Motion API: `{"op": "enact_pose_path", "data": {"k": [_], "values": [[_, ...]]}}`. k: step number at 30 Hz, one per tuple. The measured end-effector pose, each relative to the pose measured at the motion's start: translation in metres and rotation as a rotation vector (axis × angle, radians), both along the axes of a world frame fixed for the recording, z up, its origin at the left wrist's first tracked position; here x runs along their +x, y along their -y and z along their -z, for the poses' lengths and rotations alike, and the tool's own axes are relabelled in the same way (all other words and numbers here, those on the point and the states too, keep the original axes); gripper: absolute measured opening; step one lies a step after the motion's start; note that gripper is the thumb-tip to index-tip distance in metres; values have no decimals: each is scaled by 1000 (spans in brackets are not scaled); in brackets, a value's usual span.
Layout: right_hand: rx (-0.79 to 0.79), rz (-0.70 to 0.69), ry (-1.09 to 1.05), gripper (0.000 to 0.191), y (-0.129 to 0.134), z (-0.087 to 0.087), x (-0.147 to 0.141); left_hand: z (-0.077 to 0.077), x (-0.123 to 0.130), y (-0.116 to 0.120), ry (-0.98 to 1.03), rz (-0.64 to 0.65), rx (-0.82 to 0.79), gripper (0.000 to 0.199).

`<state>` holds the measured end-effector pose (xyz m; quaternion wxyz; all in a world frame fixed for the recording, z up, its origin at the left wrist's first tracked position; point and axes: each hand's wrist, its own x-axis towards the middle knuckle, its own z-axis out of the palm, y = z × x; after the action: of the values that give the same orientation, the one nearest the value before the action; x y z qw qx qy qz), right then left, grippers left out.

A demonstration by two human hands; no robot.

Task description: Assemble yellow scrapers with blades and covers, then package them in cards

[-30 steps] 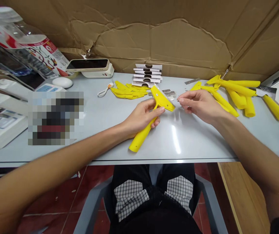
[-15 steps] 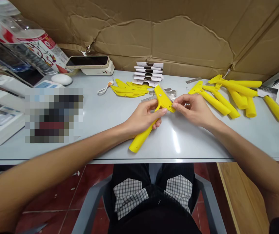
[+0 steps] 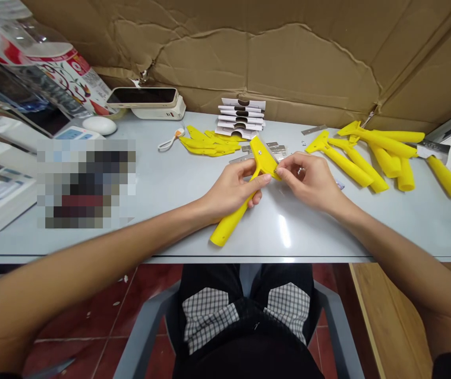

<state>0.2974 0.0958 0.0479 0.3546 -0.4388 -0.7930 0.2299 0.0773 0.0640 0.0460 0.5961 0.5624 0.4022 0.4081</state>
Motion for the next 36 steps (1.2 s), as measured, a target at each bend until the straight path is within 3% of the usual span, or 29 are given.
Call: {"op": "enact_pose_path", "data": {"k": [15, 19, 26, 36], "values": [[-34, 33, -22, 12, 0, -3, -1, 0, 0, 0, -10, 7, -7, 33], [-191, 55, -123, 14, -1, -3, -1, 1, -1, 0, -1, 11, -6, 29], [-506, 78, -349, 38, 0, -6, -1, 0, -1, 1, 2, 25, -3, 29], [-463, 42, -314, 29, -1, -6, 1, -1, -1, 1, -9, 24, -1, 26]]}}
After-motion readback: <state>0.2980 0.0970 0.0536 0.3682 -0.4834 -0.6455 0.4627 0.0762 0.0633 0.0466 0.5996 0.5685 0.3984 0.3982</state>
